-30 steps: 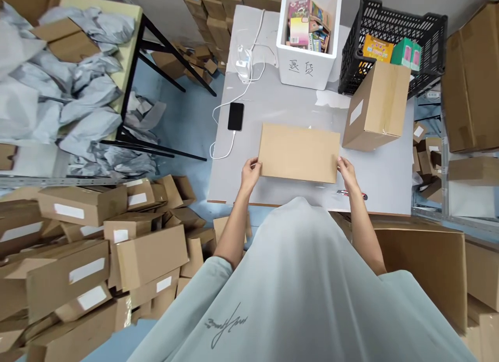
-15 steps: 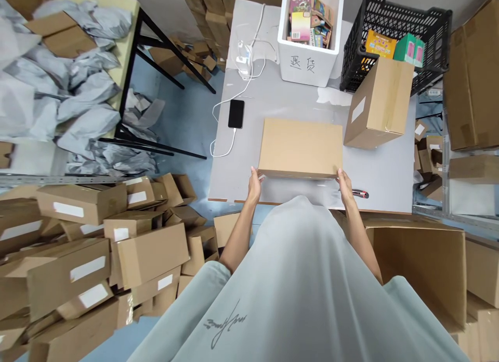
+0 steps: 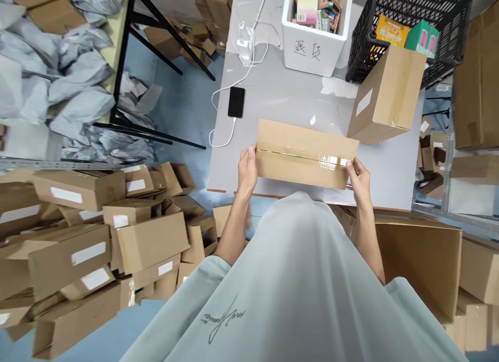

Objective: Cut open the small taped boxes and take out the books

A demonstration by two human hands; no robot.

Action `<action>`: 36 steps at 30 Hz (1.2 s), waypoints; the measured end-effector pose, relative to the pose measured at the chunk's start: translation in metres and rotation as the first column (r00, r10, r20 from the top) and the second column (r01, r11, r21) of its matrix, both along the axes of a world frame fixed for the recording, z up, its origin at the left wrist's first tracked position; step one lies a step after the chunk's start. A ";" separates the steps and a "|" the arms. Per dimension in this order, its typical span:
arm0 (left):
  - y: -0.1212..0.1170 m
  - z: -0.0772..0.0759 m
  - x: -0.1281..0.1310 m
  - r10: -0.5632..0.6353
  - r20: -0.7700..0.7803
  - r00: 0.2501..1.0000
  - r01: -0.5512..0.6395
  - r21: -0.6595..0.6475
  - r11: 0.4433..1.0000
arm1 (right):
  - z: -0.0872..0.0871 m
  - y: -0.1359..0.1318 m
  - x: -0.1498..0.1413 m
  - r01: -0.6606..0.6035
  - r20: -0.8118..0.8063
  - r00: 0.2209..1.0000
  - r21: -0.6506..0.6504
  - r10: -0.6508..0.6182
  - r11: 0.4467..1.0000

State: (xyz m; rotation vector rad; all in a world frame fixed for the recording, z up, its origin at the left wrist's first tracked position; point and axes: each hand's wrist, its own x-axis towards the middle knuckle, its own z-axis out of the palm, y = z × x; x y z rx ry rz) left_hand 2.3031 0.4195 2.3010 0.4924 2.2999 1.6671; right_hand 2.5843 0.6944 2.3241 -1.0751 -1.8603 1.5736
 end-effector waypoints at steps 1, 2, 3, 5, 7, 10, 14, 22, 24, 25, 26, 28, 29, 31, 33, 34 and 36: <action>0.001 -0.001 0.001 -0.010 -0.005 1.000 0.010 -0.033 0.999 | -0.002 -0.001 -0.001 0.009 0.002 1.000 -0.020 -0.009 1.000; 0.002 -0.003 0.001 -0.017 -0.005 1.000 0.017 -0.057 0.998 | -0.005 -0.001 -0.002 0.021 0.006 1.000 -0.036 -0.021 0.999; 0.002 -0.006 0.000 -0.020 -0.005 1.000 0.019 -0.071 0.997 | -0.009 -0.001 -0.003 0.027 0.008 1.000 -0.042 -0.027 0.999; 0.003 -0.015 -0.005 -0.021 -0.008 1.000 0.020 -0.072 0.997 | -0.019 0.002 -0.005 0.030 0.008 1.000 -0.036 -0.030 0.999; 0.002 -0.025 -0.012 -0.037 0.009 0.999 0.037 -0.052 0.998 | -0.030 0.009 -0.004 0.032 0.005 0.999 -0.031 -0.031 0.999; -0.006 -0.042 -0.023 -0.092 0.133 0.987 0.093 -0.002 0.996 | -0.053 0.021 0.007 0.073 0.006 0.997 -0.080 -0.073 0.994; -0.019 -0.072 -0.025 -0.001 0.365 0.931 0.012 -0.029 0.999 | -0.090 0.028 0.030 0.126 0.082 0.990 -0.194 -0.111 0.973; -0.012 -0.120 -0.008 0.055 0.409 0.911 -0.011 -0.108 0.994 | -0.143 0.006 0.034 0.043 0.195 0.981 -0.248 0.006 0.968; -0.006 -0.124 -0.004 0.042 0.417 0.908 0.008 -0.118 0.993 | -0.148 -0.001 0.027 0.037 0.206 0.978 -0.234 0.012 0.972; -0.004 -0.126 -0.003 0.041 0.416 0.908 0.011 -0.123 0.992 | -0.150 -0.004 0.025 0.036 0.208 0.978 -0.226 0.012 0.974; -0.003 -0.126 -0.002 0.044 0.410 0.911 0.010 -0.127 0.992 | -0.150 -0.006 0.023 0.034 0.207 0.978 -0.218 0.012 0.975; -0.003 -0.125 -0.001 0.052 0.385 0.922 -0.002 -0.131 0.991 | -0.146 -0.009 0.021 0.025 0.197 0.980 -0.203 0.015 0.979; -0.004 -0.123 -0.001 0.058 0.367 0.929 -0.011 -0.129 0.992 | -0.142 -0.010 0.021 0.019 0.188 0.982 -0.196 0.018 0.980; -0.007 -0.116 -0.001 0.069 0.322 0.944 -0.032 -0.120 0.992 | -0.130 -0.010 0.021 0.005 0.167 0.986 -0.184 0.026 0.983; -0.009 -0.106 -0.002 0.076 0.277 0.958 -0.048 -0.104 0.993 | -0.112 -0.008 0.020 -0.015 0.115 0.993 -0.164 0.034 0.986; -0.010 -0.099 -0.002 0.073 0.256 0.964 -0.051 -0.090 0.995 | -0.102 -0.007 0.018 -0.027 0.075 0.996 -0.151 0.039 0.988; -0.010 -0.084 -0.001 0.061 0.203 0.977 -0.052 -0.047 0.998 | -0.078 -0.005 0.015 -0.043 -0.015 0.999 -0.123 0.042 0.992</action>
